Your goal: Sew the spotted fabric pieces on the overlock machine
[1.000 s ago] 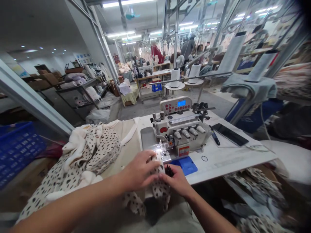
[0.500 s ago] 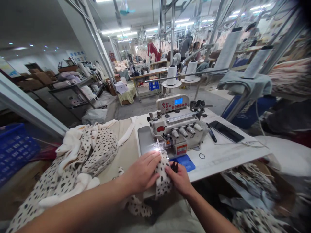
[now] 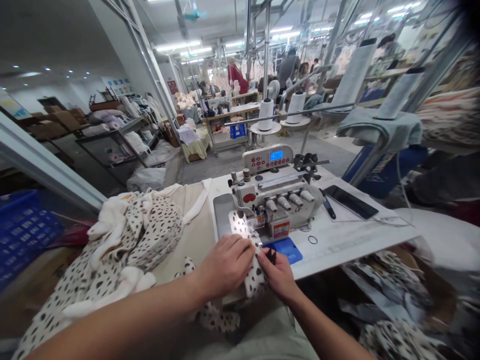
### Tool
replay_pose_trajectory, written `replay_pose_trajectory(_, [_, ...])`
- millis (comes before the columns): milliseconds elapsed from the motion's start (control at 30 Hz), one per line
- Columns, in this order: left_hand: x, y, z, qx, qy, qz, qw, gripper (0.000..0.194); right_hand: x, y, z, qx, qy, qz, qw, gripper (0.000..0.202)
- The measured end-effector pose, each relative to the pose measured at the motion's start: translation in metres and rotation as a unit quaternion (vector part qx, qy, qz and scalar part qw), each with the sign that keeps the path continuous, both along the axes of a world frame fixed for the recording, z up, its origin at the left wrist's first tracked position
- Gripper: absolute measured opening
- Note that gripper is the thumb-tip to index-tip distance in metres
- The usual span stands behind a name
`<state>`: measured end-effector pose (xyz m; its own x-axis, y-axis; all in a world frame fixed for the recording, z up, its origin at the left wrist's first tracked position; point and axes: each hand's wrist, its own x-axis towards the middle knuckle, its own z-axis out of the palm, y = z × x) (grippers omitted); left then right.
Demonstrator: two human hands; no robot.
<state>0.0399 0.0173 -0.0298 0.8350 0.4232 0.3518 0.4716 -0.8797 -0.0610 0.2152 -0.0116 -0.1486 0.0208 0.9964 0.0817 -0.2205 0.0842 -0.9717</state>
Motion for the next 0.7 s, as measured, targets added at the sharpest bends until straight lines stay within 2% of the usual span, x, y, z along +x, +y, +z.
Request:
replay_pose_trajectory(167, [0.005,-0.005,-0.001,-0.023,0.006,0.035,0.999,0.027,0.000,0.000,0.001,-0.003,-0.009,-0.008,1.000,0.041])
replay_pose_trajectory(300, [0.010,-0.018,-0.004,-0.027,-0.016,0.076,0.997,0.031,0.001,0.001,0.001,-0.008,-0.009,-0.009,1.000,0.043])
replay_pose_trajectory(500, [0.023,-0.042,-0.017,-0.011,-0.061,0.144,0.988,0.033,0.002,0.001,0.002,0.004,-0.010,-0.009,1.000,0.041])
replay_pose_trajectory(700, [0.032,-0.041,-0.029,0.019,-0.121,0.144,0.982,0.035,0.001,0.001,0.004,-0.002,0.034,0.005,0.999,0.040])
